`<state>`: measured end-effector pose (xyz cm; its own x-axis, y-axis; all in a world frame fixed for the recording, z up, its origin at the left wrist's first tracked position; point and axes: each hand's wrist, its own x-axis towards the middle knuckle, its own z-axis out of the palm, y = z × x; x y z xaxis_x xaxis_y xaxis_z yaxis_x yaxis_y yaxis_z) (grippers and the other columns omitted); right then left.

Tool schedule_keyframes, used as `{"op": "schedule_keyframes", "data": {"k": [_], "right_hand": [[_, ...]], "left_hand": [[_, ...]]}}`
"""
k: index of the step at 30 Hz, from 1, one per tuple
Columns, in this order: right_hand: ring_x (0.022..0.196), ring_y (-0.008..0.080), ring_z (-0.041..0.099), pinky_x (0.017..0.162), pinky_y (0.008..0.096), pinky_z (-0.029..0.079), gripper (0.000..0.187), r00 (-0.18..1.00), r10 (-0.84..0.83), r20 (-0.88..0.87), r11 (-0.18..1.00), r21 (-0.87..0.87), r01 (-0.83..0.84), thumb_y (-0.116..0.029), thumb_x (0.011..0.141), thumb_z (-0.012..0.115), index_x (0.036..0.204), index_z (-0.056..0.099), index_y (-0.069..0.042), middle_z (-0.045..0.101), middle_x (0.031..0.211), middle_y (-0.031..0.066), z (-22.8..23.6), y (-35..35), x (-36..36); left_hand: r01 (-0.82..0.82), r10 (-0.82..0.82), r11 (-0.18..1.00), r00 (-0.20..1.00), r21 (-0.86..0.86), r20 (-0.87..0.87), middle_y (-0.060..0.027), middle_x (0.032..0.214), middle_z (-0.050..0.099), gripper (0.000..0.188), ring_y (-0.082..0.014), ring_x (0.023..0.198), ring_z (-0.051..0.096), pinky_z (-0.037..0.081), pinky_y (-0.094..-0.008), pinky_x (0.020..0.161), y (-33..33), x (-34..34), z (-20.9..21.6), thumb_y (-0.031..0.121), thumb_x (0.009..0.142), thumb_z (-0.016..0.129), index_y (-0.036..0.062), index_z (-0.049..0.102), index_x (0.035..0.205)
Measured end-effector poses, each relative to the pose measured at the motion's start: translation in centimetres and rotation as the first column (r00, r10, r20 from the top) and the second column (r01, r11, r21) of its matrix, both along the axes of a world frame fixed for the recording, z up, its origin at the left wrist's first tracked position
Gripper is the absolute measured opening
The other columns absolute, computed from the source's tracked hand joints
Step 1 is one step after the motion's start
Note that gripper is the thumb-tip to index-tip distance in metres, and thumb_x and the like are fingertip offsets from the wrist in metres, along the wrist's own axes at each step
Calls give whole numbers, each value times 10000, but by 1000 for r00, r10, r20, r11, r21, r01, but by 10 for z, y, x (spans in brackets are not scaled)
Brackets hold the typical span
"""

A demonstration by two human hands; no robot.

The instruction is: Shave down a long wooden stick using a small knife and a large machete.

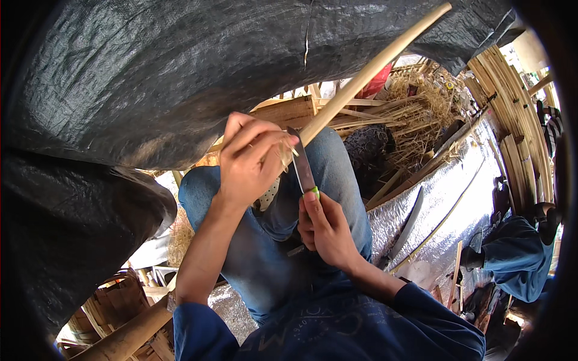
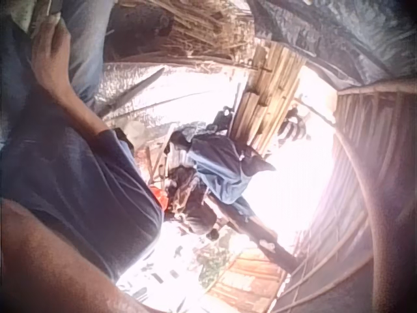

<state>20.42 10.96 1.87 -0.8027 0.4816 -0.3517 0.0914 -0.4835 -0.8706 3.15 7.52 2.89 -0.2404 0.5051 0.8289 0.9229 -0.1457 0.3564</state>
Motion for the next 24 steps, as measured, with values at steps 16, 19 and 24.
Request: {"op": "schedule_keyframes", "data": {"k": [16, 19, 24], "right_hand": [[418, 37, 271, 367, 209, 204, 329, 999, 6, 34, 999, 48, -8, -385, 993, 407, 854, 429, -87, 340, 604, -41, 11, 14, -19], [414, 37, 272, 362, 209, 200, 324, 1000, 6, -6, 1000, 12, -5, -380, 994, 405, 853, 429, -89, 338, 605, -43, 14, 11, -24], [414, 38, 266, 359, 212, 203, 318, 1000, 14, 8, 999, 48, -15, -370, 999, 397, 851, 427, -90, 329, 603, -45, 6, 8, -12]], "left_hand": [[26, -26, 1000, 1000, 4, -3, -24, 750, 628, 104, -206, 770, 478, 422, -297, 637, 0, 3, 2, -33, 665, 650, 54, 687, 707], [10, -10, 1000, 1000, 17, 10, -25, 752, 624, 131, -210, 766, 482, 424, -299, 637, -1, 0, 1, -50, 665, 625, 54, 689, 712], [-104, 104, 994, 994, -13, 22, 1, 753, 592, 74, -196, 774, 486, 437, -286, 665, 0, 1, 0, 37, 704, 683, 88, 708, 750]]}}
